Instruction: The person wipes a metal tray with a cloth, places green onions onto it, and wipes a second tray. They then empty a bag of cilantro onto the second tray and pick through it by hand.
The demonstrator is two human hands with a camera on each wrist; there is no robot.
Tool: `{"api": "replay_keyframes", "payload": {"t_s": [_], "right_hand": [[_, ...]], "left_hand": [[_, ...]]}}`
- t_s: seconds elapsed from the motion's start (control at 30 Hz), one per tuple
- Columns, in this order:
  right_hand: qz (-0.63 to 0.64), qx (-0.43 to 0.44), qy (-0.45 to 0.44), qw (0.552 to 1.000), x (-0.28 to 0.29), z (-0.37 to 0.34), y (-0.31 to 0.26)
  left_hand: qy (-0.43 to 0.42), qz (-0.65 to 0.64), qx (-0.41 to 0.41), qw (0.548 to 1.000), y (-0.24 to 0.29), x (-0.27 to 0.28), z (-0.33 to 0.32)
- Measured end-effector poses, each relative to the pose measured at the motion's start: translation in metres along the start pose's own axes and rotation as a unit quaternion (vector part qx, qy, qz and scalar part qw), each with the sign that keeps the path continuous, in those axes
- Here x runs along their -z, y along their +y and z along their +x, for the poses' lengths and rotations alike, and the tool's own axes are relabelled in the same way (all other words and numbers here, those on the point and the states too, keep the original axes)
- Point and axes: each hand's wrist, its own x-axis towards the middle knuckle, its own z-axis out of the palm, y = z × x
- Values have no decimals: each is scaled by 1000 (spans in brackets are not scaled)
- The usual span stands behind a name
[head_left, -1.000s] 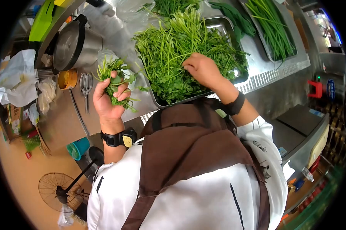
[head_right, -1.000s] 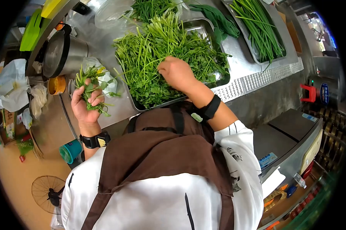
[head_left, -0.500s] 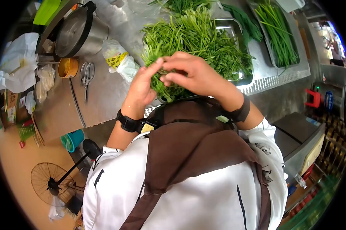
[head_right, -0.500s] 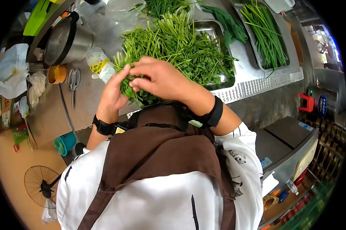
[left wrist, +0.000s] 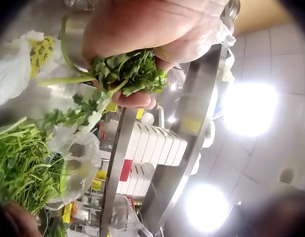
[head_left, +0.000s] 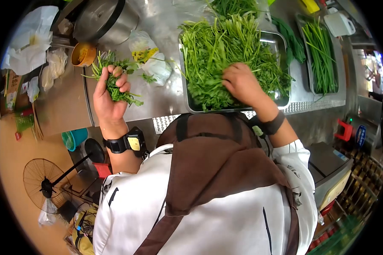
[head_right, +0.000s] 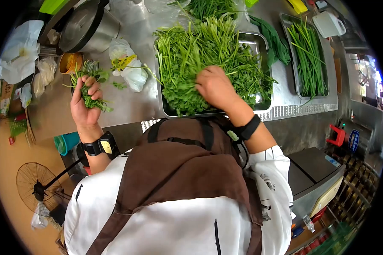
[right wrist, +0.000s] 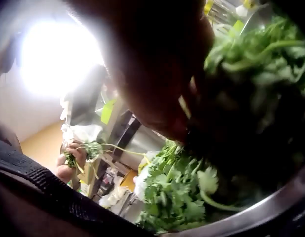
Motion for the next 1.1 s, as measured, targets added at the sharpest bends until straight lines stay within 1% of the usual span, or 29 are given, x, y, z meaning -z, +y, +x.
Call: {"api": "replay_keyframes", "payload": {"t_s": [0.07,0.1,0.13,0.2,0.23,0.27,0.3,0.33,0.4,0.47,0.5,0.57,0.6,0.67,0.7,0.73,0.77,0.8,0.83,0.87,0.93,0.97,1.0,1.03,1.07,1.1], "right_hand": [[-71,-67,-65,993,12,-9,6],[-71,-52,-49,995,14,-10,7],[-72,-48,-55,995,17,-10,4],[-46,-44,-58,996,22,-5,-1],[-28,-51,-50,997,22,1,-4],[-27,-48,-51,997,22,11,-9],[-23,-72,-18,997,20,25,-13],[-18,-96,15,995,15,37,-18],[-30,-100,24,994,-4,66,-19],[-59,-71,56,994,-30,85,-12],[-59,-70,57,994,-42,89,-4],[-109,-83,-14,990,-58,96,6],[-110,-81,-14,991,-57,96,9],[-67,-79,25,994,-48,88,15],[-34,-65,61,995,-36,84,12],[-36,-66,59,995,-26,78,6],[83,-149,91,981,-17,72,0],[201,-228,121,945,-11,67,-3],[262,-245,145,922,-11,60,1],[261,-245,147,922,-7,57,-5],[382,-235,166,878,6,52,-27],[338,-156,168,913,10,52,-39],[317,-111,153,929,13,52,-52],[249,-27,123,960,13,52,-59],[176,59,92,978,13,51,-64],[165,70,62,982,15,49,-73]], "left_hand": [[-21,-8,27,999,-1,4,-5],[24,6,31,999,-3,0,-9],[28,1,27,999,-4,3,-11],[27,59,66,996,-5,7,-14],[63,85,66,992,-8,5,-15],[64,84,63,992,-9,6,-17],[69,92,76,990,-10,9,-17],[73,100,90,988,-12,11,-19],[80,101,92,987,-16,8,-19],[65,102,107,987,-18,6,-20],[61,104,111,986,-19,4,-21],[60,109,110,986,-22,-5,-21],[60,113,110,986,-23,-7,-21],[58,105,108,987,-29,-4,-20],[63,94,122,986,-34,-4,-19],[66,83,136,985,-41,-3,-17],[55,89,163,981,-51,0,-13],[43,62,204,976,-62,5,-7],[37,64,232,970,-75,6,-3],[30,67,261,963,-87,5,1],[22,59,310,949,-107,0,7],[13,31,331,943,-111,-8,9],[14,33,334,942,-115,-14,10],[10,20,326,945,-119,-19,11],[6,7,317,948,-122,-23,13],[11,50,293,955,-128,-20,17]]}}
